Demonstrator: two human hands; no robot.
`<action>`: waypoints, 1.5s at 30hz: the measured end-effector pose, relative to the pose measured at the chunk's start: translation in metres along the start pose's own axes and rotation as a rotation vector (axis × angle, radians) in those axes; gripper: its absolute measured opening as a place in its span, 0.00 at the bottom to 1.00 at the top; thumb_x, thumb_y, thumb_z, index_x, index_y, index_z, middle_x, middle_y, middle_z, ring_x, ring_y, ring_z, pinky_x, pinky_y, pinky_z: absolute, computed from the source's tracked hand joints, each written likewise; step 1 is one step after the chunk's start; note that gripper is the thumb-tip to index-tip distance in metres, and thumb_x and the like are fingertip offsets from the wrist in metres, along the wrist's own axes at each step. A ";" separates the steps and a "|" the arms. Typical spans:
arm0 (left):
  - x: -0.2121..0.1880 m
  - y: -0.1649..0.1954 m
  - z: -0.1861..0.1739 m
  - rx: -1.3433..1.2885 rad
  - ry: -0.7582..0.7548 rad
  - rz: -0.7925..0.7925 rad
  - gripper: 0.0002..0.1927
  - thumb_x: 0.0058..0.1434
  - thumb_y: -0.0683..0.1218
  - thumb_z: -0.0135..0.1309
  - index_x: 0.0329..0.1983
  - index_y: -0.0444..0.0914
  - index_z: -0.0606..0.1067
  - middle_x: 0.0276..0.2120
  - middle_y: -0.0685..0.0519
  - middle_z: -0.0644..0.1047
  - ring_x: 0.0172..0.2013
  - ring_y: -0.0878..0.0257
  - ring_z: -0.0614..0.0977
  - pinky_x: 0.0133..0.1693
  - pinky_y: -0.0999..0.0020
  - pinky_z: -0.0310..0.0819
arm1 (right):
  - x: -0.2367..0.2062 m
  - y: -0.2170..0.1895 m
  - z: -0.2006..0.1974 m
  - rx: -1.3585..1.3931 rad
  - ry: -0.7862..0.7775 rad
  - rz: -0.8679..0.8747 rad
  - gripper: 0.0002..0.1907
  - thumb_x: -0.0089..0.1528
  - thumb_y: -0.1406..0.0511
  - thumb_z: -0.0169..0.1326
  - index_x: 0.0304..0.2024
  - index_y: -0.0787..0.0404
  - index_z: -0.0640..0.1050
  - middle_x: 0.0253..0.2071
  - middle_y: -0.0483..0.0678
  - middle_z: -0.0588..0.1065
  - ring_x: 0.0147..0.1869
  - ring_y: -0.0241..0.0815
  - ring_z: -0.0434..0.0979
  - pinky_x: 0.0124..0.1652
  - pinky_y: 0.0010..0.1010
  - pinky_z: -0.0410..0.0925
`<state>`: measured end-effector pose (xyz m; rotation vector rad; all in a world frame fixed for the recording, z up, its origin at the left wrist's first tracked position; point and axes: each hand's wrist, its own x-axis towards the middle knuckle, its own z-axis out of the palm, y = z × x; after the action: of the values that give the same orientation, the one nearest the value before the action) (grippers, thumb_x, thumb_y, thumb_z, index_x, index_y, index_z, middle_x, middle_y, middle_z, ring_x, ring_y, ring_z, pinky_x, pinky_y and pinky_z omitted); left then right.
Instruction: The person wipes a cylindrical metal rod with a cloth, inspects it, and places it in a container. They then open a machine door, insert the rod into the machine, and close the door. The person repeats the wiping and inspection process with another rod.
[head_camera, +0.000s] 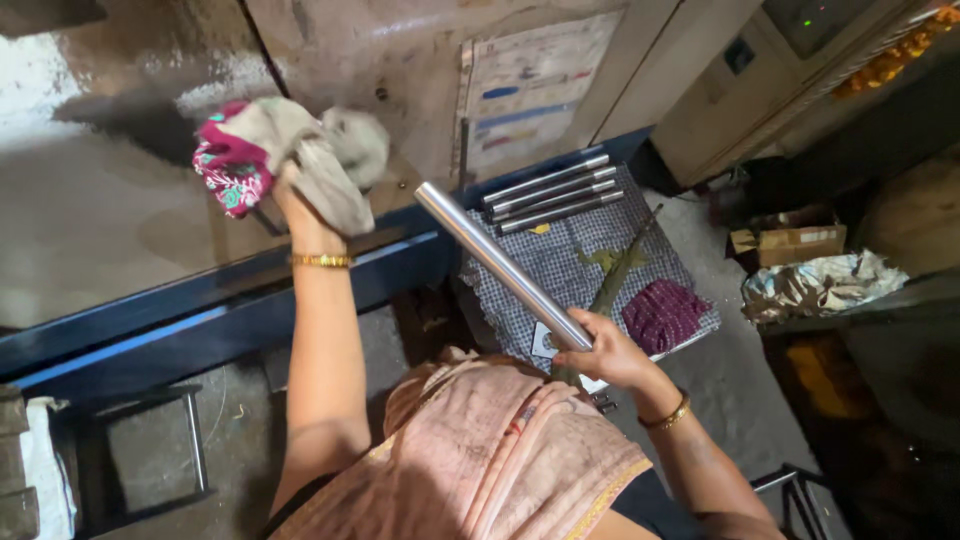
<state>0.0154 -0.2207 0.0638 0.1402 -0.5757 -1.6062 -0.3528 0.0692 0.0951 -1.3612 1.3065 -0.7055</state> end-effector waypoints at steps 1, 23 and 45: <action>-0.010 -0.004 0.002 0.040 -0.004 -0.036 0.11 0.68 0.53 0.49 0.37 0.41 0.72 0.30 0.53 0.74 0.31 0.60 0.79 0.35 0.63 0.78 | -0.001 -0.001 -0.001 -0.002 0.045 0.024 0.20 0.51 0.68 0.68 0.45 0.59 0.77 0.28 0.38 0.70 0.26 0.27 0.66 0.24 0.22 0.61; -0.108 -0.157 0.038 0.508 0.002 -0.305 0.13 0.65 0.54 0.53 0.42 0.40 0.73 0.36 0.51 0.75 0.37 0.58 0.79 0.41 0.61 0.76 | 0.019 0.037 0.022 0.817 0.198 -0.270 0.49 0.62 0.31 0.48 0.60 0.69 0.71 0.51 0.59 0.74 0.50 0.48 0.77 0.50 0.39 0.74; -0.188 -0.231 0.066 1.218 -0.241 -0.341 0.17 0.62 0.55 0.57 0.46 0.40 0.73 0.41 0.50 0.76 0.43 0.56 0.79 0.46 0.60 0.75 | 0.009 -0.069 0.038 0.873 0.292 -0.555 0.56 0.59 0.30 0.47 0.74 0.62 0.57 0.77 0.57 0.57 0.78 0.56 0.59 0.75 0.53 0.55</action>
<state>-0.1944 -0.0187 -0.0271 0.9915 -1.7358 -1.3834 -0.2945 0.0598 0.1475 -0.8837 0.6441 -1.6697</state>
